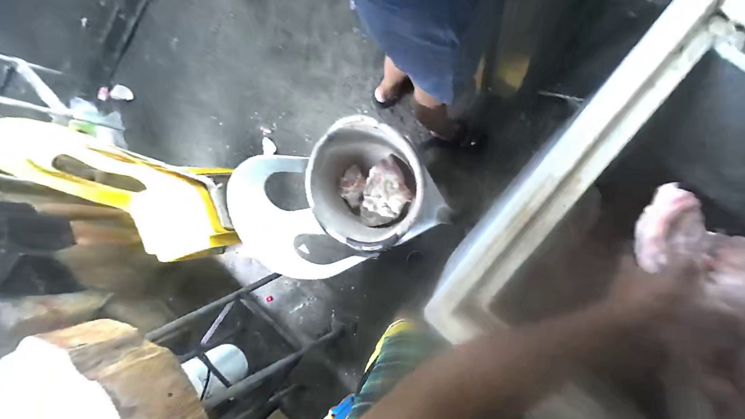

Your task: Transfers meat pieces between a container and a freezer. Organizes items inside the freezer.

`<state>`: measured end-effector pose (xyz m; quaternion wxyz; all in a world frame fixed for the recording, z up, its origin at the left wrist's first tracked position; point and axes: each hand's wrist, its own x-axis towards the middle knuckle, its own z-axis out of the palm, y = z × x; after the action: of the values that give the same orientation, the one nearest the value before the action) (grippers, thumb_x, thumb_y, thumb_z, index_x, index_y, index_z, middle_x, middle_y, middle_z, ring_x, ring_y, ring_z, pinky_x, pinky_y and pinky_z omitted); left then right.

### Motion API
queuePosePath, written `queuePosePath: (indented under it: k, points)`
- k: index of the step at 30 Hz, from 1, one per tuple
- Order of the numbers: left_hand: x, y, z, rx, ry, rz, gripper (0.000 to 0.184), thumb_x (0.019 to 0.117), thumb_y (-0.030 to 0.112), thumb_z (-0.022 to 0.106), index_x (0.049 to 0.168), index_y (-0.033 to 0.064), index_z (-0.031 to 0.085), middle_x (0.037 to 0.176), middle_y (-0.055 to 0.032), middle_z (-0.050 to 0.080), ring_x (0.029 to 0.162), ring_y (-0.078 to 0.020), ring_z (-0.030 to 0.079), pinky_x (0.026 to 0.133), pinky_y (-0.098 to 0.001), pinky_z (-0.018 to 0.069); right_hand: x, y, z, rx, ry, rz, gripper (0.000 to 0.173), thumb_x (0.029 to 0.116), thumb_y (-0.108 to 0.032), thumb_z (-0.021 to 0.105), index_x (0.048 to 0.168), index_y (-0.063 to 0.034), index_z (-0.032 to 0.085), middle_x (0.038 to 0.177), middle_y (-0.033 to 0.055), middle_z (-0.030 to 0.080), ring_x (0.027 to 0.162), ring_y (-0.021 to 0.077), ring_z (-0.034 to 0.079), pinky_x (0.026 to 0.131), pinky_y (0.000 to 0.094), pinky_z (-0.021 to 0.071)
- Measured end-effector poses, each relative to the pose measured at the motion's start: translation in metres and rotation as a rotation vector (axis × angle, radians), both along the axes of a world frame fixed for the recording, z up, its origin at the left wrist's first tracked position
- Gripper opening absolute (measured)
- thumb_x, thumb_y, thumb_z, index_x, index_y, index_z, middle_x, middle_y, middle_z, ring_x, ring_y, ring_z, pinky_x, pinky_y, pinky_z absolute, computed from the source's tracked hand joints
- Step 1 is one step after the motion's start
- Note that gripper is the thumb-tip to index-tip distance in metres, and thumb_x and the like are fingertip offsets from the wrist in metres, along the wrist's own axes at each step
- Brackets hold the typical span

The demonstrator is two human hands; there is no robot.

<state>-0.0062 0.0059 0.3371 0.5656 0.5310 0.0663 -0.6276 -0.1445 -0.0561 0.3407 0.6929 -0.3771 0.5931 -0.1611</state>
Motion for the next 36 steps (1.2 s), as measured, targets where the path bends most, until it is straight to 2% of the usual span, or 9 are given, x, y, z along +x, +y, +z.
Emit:
queuePosePath:
  k: [4, 7, 12, 17, 20, 23, 28, 32, 36]
  points:
    - [0.057, 0.121, 0.116, -0.134, 0.013, 0.191, 0.063, 0.1027, 0.019, 0.06, 0.153, 0.001, 0.027, 0.119, -0.0199, 0.065, 0.1, -0.0223, 0.069, 0.088, -0.0412, 0.0595, 0.076, 0.1, 0.13, -0.131, -0.093, 0.202, 0.022, 0.1072, -0.015, 0.035, 0.119, -0.0093, 0.052, 0.091, -0.0039, 0.071, 0.083, 0.0066, 0.07, 0.078, 0.0278, 0.0616]
    - [0.11, 0.208, 0.13, -0.126, -0.019, 0.378, 0.052, 0.1072, 0.03, 0.049, 0.147, 0.001, 0.031, 0.104, -0.0138, 0.07, 0.086, -0.0202, 0.072, 0.071, -0.0388, 0.0631, 0.16, 0.157, 0.135, -0.124, -0.103, 0.362, 0.035, 0.1052, -0.014, 0.047, 0.139, -0.0053, 0.041, 0.108, 0.0057, 0.069, 0.089, 0.0158, 0.072, 0.077, 0.0378, 0.0644]
    - [0.229, 0.303, 0.04, -0.045, 0.06, 0.63, 0.048, 0.1069, 0.05, 0.04, 0.125, 0.0084, 0.056, 0.092, -0.0153, 0.068, 0.081, -0.0304, 0.069, 0.069, -0.0512, 0.0602, 0.313, 0.228, 0.028, 0.098, 0.077, 0.554, 0.062, 0.1016, -0.028, 0.064, 0.153, -0.014, 0.032, 0.115, 0.0182, 0.067, 0.094, 0.0298, 0.071, 0.076, 0.0492, 0.0626]
    - [0.322, 0.352, -0.075, 0.149, 0.086, 0.628, 0.064, 0.098, 0.061, 0.049, 0.14, 0.012, 0.05, 0.121, -0.0167, 0.065, 0.104, -0.0329, 0.066, 0.084, -0.0557, 0.0573, 0.407, 0.261, -0.088, 0.145, 0.171, 0.78, 0.073, 0.0943, -0.041, 0.071, 0.153, -0.0169, 0.034, 0.133, 0.0212, 0.059, 0.11, 0.0374, 0.065, 0.083, 0.0581, 0.0578]
    - [0.348, 0.397, -0.141, 0.264, -0.148, 0.48, 0.064, 0.1007, 0.061, 0.05, 0.143, 0.0128, 0.054, 0.131, -0.0142, 0.065, 0.117, -0.0308, 0.064, 0.095, -0.0581, 0.0555, 0.425, 0.261, -0.085, 0.075, 0.162, 0.901, 0.084, 0.092, -0.045, 0.075, 0.158, -0.0186, 0.03, 0.143, 0.0232, 0.053, 0.119, 0.0425, 0.062, 0.086, 0.0634, 0.0573]
    - [0.319, 0.389, -0.129, 0.274, -0.384, 0.416, 0.052, 0.102, 0.048, 0.056, 0.142, 0.0146, 0.056, 0.128, -0.0111, 0.067, 0.114, -0.0285, 0.066, 0.094, -0.0554, 0.0566, 0.367, 0.205, -0.015, -0.009, -0.027, 1.031, 0.058, 0.099, -0.033, 0.069, 0.15, -0.0151, 0.047, 0.131, 0.0173, 0.065, 0.108, 0.0337, 0.07, 0.083, 0.0575, 0.062]
    - [0.215, 0.285, 0.027, -0.048, -0.743, 0.346, 0.034, 0.1071, 0.029, 0.044, 0.137, 0.0151, 0.051, 0.122, -0.0018, 0.067, 0.105, -0.0203, 0.068, 0.089, -0.0428, 0.0598, 0.169, 0.016, 0.066, -0.073, -0.28, 0.807, 0.042, 0.1062, -0.036, 0.045, 0.141, -0.0151, 0.056, 0.122, 0.0069, 0.071, 0.108, 0.0232, 0.072, 0.079, 0.044, 0.0645]
    - [0.118, 0.158, 0.054, -0.188, -0.669, -0.345, 0.028, 0.1043, 0.026, 0.057, 0.128, 0.0125, 0.065, 0.116, -0.0063, 0.071, 0.099, -0.023, 0.072, 0.083, -0.0428, 0.0636, 0.009, -0.109, -0.032, -0.101, 0.188, 0.379, 0.052, 0.1073, -0.049, 0.045, 0.145, -0.0141, 0.051, 0.134, 0.0083, 0.063, 0.117, 0.0252, 0.065, 0.095, 0.0491, 0.0573]
    - [0.057, 0.03, -0.014, 0.192, -0.749, -1.012, 0.03, 0.1065, 0.039, 0.054, 0.124, 0.0187, 0.068, 0.099, -0.0025, 0.073, 0.079, -0.0173, 0.069, 0.07, -0.043, 0.0588, -0.086, -0.139, -0.186, 0.058, 0.529, 0.363, 0.051, 0.109, -0.044, 0.046, 0.144, -0.0062, 0.052, 0.132, 0.0167, 0.061, 0.113, 0.0287, 0.064, 0.094, 0.0495, 0.0556]
